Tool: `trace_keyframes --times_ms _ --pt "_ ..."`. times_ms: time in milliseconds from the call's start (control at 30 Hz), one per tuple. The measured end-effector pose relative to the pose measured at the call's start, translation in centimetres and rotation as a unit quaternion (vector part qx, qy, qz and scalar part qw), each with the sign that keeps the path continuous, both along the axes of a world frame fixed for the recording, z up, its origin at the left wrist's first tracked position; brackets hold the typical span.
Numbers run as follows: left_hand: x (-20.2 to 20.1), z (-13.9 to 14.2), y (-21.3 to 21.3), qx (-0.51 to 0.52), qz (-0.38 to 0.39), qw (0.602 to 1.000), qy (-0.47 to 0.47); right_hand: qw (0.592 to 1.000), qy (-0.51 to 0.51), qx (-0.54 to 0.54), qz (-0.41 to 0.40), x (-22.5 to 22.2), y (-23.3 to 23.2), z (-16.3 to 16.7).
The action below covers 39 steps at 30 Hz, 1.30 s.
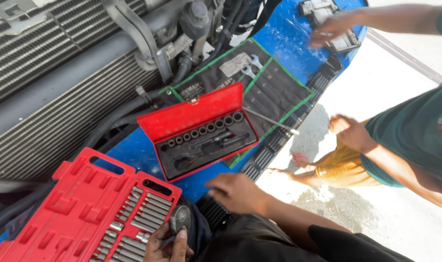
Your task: The person opens a red tool case and selects a socket, then attaches it to a ratchet handle. They close the case and reach toward the vehicle's undercarriage with the assembled tool.
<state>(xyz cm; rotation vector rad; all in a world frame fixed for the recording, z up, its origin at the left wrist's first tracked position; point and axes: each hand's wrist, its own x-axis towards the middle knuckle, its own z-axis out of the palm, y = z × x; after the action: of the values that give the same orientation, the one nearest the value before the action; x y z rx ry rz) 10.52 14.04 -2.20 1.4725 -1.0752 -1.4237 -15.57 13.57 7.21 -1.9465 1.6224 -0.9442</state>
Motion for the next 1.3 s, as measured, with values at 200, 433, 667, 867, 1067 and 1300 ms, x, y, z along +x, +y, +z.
trace_keyframes --times_ms 200,433,667,867,1067,1300 --pt "2.6 2.6 0.6 0.004 -0.027 0.999 0.045 0.998 -0.017 0.000 0.066 7.3 1.2 1.9" --pt "7.8 6.9 1.0 0.007 -0.023 0.996 0.091 0.999 -0.034 -0.009 0.032 13.4 2.2 1.4" --pt "13.7 9.1 1.2 -0.005 -0.015 0.994 0.105 0.999 -0.038 0.027 0.023 20.2 2.4 1.9" --pt "16.2 9.7 1.6 -0.022 0.012 0.990 0.142 0.992 0.004 -0.068 0.104 24.5 0.9 3.7" --pt "16.9 9.9 2.0 0.001 0.036 0.991 0.129 0.971 0.083 -0.135 0.177 26.5 -1.3 4.5" --pt "16.7 10.1 2.5 -0.005 0.067 0.993 0.094 0.939 0.151 -0.176 0.255 26.6 -3.2 5.0"
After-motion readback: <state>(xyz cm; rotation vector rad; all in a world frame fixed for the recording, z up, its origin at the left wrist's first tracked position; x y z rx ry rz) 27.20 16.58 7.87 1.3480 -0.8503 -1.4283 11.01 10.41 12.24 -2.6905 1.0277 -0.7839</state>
